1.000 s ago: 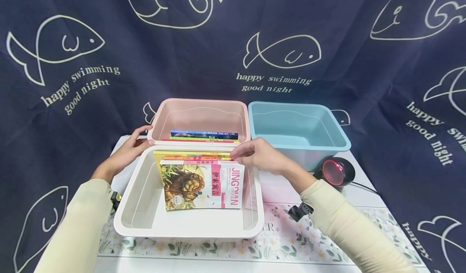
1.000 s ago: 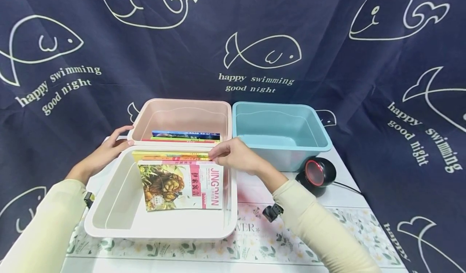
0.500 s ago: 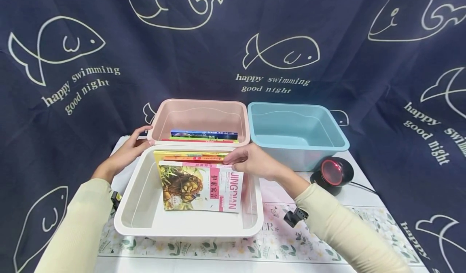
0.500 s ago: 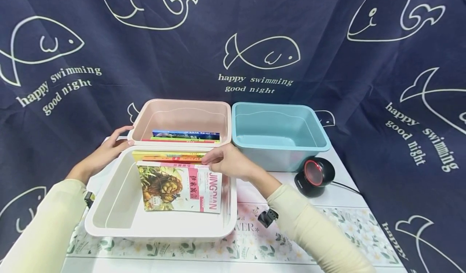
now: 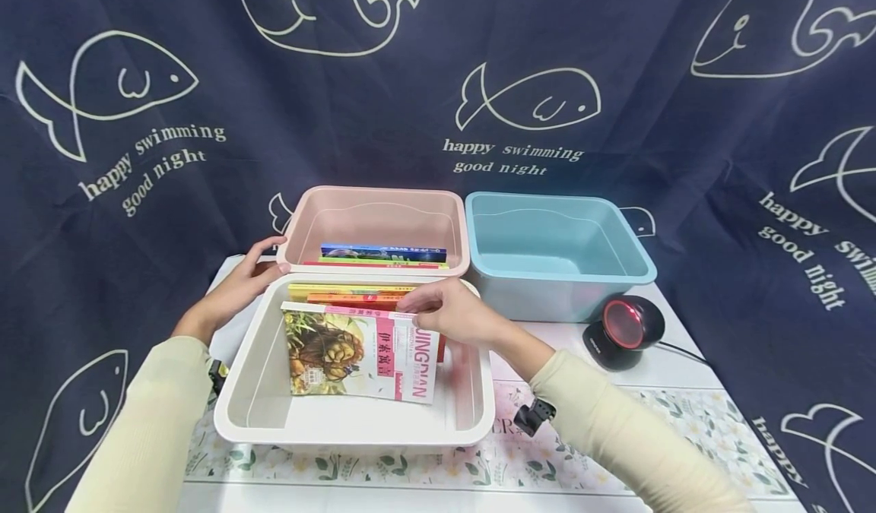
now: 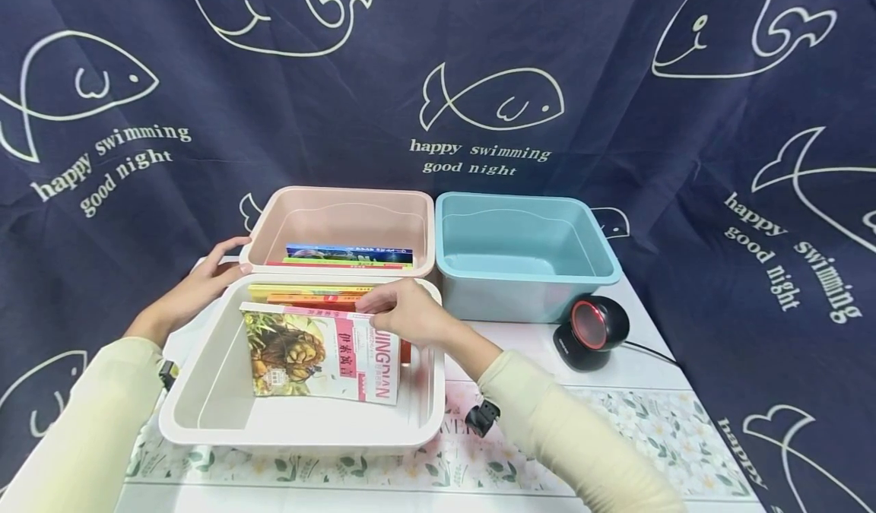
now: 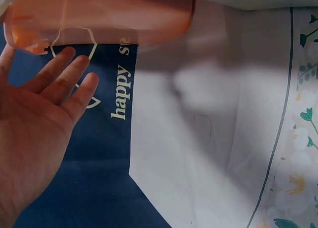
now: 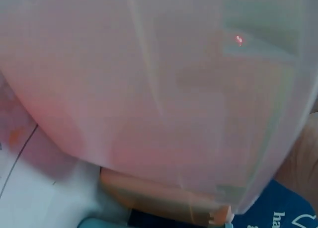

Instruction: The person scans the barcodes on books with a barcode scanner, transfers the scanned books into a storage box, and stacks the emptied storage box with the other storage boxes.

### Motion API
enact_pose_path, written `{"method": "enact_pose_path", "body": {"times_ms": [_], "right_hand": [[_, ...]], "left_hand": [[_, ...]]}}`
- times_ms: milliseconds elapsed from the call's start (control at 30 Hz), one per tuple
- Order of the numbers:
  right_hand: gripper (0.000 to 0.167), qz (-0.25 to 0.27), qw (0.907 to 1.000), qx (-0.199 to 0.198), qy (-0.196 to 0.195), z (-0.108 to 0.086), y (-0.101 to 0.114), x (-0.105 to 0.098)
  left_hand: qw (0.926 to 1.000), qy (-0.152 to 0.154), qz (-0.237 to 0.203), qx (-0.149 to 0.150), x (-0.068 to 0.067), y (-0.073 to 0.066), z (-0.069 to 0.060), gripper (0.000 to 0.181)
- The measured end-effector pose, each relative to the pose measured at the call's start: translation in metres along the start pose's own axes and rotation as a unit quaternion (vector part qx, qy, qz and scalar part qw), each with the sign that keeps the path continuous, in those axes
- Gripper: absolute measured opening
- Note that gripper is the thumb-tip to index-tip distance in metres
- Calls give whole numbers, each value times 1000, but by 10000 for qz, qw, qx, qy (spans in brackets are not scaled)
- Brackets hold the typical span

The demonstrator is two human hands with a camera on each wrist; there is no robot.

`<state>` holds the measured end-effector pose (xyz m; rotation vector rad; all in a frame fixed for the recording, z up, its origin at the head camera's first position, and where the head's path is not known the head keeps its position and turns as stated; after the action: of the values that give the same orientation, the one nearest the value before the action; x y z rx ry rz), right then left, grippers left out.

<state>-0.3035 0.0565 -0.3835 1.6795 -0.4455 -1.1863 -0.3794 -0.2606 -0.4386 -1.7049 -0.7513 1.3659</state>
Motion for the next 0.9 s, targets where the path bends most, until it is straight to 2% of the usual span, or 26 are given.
{"method": "enact_pose_path", "body": {"times_ms": [200, 467, 733, 900], "right_hand": [[30, -10, 9997, 170, -171, 3, -3, 6], [32, 143, 9994, 325, 29, 5, -6, 22], [27, -90, 9994, 280, 165, 8, -5, 27], [22, -110, 9995, 270, 88, 8, -5, 28]], "left_hand": [[10000, 7, -14, -20, 0, -1, 0, 76], [10000, 14, 43, -4, -1, -1, 0, 75], [10000, 36, -31, -7, -3, 2, 1, 75], [10000, 52, -20, 8, -1, 2, 1, 75]]}}
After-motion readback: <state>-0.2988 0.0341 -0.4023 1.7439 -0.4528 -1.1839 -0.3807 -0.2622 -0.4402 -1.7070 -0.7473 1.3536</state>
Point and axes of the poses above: each hand's wrist, its own z-axis towards the middle knuckle, its own x-axis out of the palm, y = z × x, the point moved 9 cm from there along z, towards the middle knuckle, and after that the axes turned 2 degrees about -y, right-handed, at the moved point
